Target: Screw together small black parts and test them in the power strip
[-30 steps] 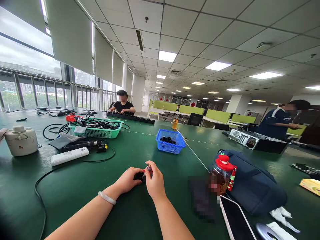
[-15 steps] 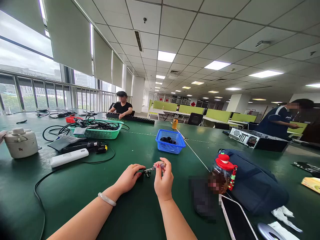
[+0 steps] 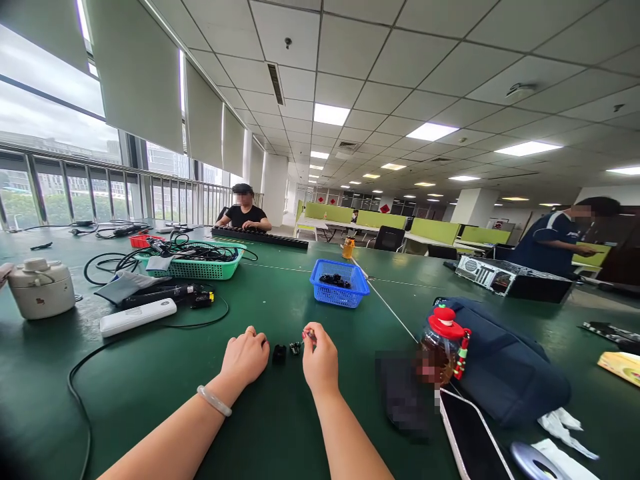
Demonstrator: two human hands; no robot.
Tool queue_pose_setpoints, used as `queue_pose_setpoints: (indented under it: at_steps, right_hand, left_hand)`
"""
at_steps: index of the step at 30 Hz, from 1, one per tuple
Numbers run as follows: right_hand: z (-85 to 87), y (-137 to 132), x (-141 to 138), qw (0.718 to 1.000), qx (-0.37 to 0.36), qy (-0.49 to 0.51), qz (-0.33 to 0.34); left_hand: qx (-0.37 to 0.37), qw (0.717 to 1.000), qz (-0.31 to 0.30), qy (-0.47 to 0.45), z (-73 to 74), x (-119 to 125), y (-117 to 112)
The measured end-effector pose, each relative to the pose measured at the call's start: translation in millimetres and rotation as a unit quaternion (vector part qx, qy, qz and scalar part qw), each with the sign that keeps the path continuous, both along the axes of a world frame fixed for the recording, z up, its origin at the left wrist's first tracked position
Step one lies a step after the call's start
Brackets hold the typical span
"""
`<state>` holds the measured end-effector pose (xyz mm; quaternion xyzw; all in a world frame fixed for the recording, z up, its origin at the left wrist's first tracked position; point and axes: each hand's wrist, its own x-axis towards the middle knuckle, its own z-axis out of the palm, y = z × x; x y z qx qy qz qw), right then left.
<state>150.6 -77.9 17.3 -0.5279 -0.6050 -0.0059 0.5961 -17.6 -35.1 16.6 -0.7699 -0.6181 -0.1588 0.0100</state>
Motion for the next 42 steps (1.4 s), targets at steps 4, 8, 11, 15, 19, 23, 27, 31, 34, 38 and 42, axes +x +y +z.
queue_pose_setpoints:
  at_steps: [4,8,11,15,19,23,27,31,34,38,42]
  right_hand:
    - [2.3,-4,-8,0.999,-0.003,-0.003,0.049]
    - [4.1,-4,-5,0.999,0.019,0.029,0.040]
    - [3.9,-3,0,0.997,0.043,0.057,0.008]
    - [2.9,0,5,0.995,0.055,0.079,-0.006]
    - [2.1,0,7,0.995,0.049,0.088,-0.011]
    - [1.3,1,8,0.994,0.043,0.099,-0.010]
    - [0.0,2,9,0.993,0.037,0.116,-0.006]
    - [-0.4,3,10,0.992,0.029,0.125,0.001]
    - [-0.1,4,10,0.992,0.023,0.127,0.003]
    - [-0.1,5,9,0.991,0.015,0.130,0.010]
    - [-1.3,5,9,0.991,0.003,0.136,0.010]
  left_hand:
    - [0.022,1.000,0.001,-0.015,-0.8,2,-2]
    - [0.004,0.993,-0.098,-0.071,-7.1,3,2]
    - [-0.030,0.979,-0.178,-0.096,-12.5,8,3]
    - [-0.052,0.973,-0.211,-0.080,-13.6,15,0]
    - [-0.046,0.977,-0.195,-0.076,-13.1,16,-3]
    - [-0.042,0.988,-0.132,-0.067,-14.2,3,4]
    - [-0.029,0.999,-0.031,-0.028,-12.5,-35,22]
    - [-0.025,0.997,0.070,0.011,-9.0,-99,44]
    - [-0.018,0.991,0.129,0.025,-6.9,-146,57]
    - [-0.002,0.986,0.163,0.036,-7.0,-186,68]
    - [0.018,0.987,0.155,0.042,-11.3,-203,76]
